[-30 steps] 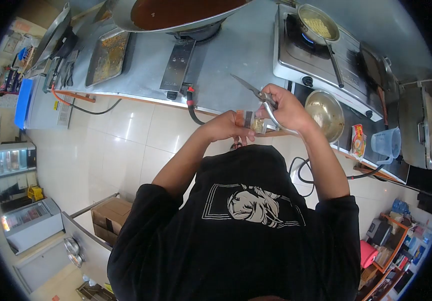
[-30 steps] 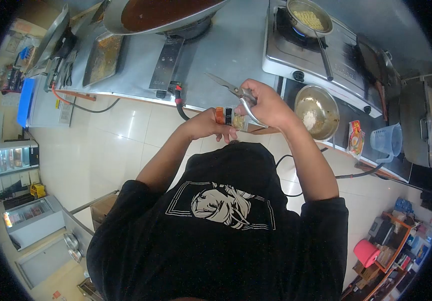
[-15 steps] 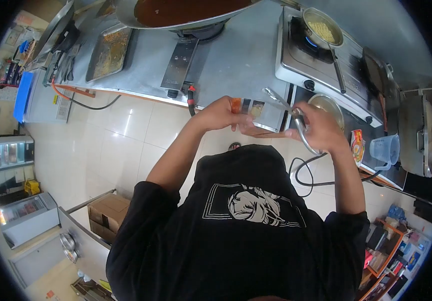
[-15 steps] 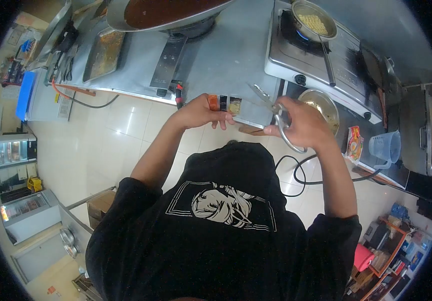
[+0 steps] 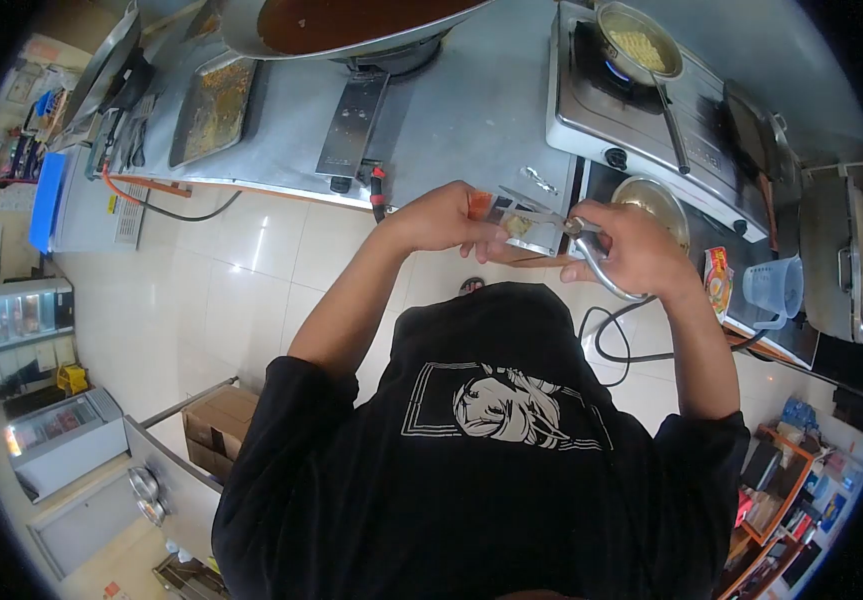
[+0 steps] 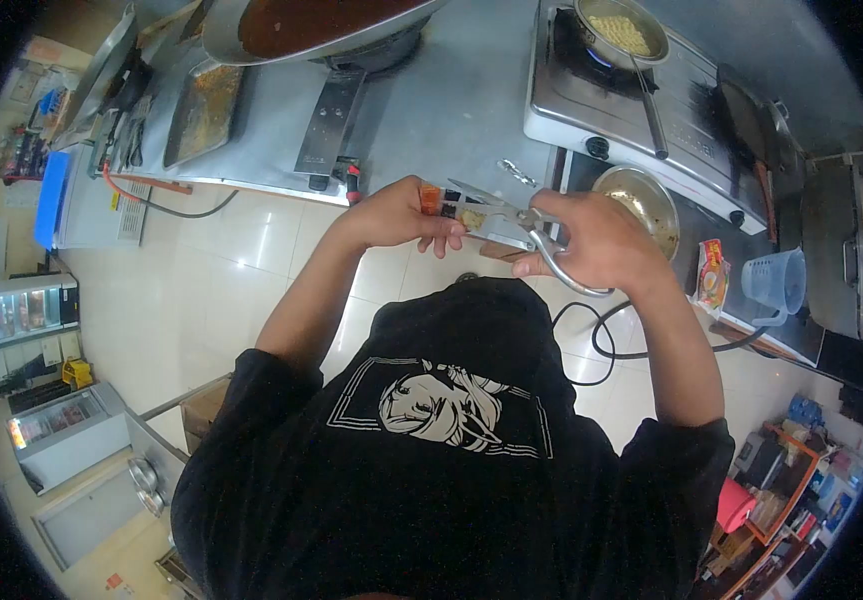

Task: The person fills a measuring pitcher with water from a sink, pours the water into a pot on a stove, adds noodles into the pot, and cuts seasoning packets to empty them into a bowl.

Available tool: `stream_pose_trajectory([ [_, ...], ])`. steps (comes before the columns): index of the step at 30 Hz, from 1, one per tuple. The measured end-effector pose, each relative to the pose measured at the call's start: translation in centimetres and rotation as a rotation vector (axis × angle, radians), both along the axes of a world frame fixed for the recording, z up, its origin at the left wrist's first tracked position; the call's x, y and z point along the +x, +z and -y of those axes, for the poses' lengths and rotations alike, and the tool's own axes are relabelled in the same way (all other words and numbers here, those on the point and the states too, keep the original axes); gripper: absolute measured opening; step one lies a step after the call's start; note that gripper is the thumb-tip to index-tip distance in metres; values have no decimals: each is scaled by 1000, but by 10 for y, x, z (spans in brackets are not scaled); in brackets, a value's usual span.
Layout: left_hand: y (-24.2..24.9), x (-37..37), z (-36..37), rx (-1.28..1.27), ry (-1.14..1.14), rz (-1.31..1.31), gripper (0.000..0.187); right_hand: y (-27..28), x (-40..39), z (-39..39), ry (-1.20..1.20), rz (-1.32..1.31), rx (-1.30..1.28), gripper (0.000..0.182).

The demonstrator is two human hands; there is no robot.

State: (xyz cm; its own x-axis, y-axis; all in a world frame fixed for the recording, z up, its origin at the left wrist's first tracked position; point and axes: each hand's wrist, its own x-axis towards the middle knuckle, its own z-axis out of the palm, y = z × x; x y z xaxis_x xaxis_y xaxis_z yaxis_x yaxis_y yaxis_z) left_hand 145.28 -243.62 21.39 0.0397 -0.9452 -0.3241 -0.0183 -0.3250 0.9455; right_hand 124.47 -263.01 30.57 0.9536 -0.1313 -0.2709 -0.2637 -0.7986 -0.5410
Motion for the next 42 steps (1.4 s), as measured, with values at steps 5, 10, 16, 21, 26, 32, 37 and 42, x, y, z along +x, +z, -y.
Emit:
stream_pose_trajectory([
  [5,-3,2,1,9,-9,11,17,20,3,-3,-16,-49,-59,66],
  [10,-11,8,3,-16,32,13,18,24,1,-4,-64,-57,-94,69],
  [16,-6,5,9,-10,7,50,20,5,-1,2,-61,49,-34,69],
  [21,-4,4,11,-16,8,40,21,16,1,2,-61,9,-65,66],
  [26,9,2,14,15,3,80,21,18,-1,6,-91,15,-64,65],
  [32,4,2,17,-10,28,61,21,7,-4,13,-57,100,-103,66],
  [37,5,4,19,17,-37,83,20,17,2,6,-10,145,-150,67],
  [42,8,5,19,-3,-46,33,17,17,4,8,-5,119,-160,67],
])
